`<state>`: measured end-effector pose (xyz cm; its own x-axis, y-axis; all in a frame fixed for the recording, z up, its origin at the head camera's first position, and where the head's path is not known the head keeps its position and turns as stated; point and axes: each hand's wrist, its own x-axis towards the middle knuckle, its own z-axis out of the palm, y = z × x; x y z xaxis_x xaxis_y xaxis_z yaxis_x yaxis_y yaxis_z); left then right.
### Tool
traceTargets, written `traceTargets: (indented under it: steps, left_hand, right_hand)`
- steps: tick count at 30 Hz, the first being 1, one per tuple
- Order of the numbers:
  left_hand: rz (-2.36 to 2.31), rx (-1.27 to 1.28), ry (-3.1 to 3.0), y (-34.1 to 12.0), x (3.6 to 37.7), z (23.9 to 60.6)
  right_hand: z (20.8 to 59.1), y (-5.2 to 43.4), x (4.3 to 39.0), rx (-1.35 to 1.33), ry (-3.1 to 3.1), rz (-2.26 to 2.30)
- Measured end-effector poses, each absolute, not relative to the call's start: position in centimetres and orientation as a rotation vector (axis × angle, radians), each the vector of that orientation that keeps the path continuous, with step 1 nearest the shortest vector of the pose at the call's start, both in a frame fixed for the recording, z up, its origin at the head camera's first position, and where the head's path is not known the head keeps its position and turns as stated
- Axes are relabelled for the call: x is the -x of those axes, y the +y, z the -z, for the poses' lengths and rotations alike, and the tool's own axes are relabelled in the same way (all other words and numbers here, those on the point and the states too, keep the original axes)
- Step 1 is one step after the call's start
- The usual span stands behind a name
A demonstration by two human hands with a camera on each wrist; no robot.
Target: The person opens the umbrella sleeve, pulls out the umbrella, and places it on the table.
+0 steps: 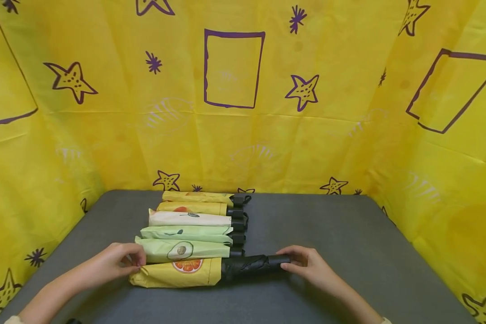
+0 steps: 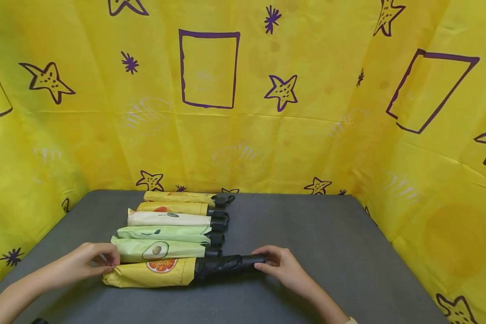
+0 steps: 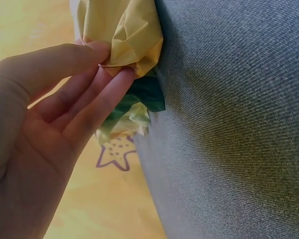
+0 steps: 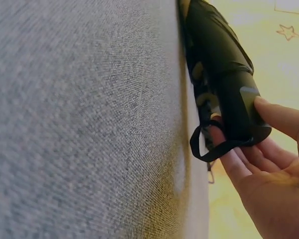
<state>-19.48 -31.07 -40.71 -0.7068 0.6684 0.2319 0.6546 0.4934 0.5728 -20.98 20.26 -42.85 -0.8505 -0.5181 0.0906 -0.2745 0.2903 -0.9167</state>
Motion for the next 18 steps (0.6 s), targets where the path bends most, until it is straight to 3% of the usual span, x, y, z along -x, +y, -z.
traceTargets:
  steps: [18]
  left_hand:
    - [-1.033, -1.248, 2.73, -31.1, 19.4, 40.6]
  right_hand:
    - [41.4, 22.3, 20.0, 0.401, 2.359, 1.64]
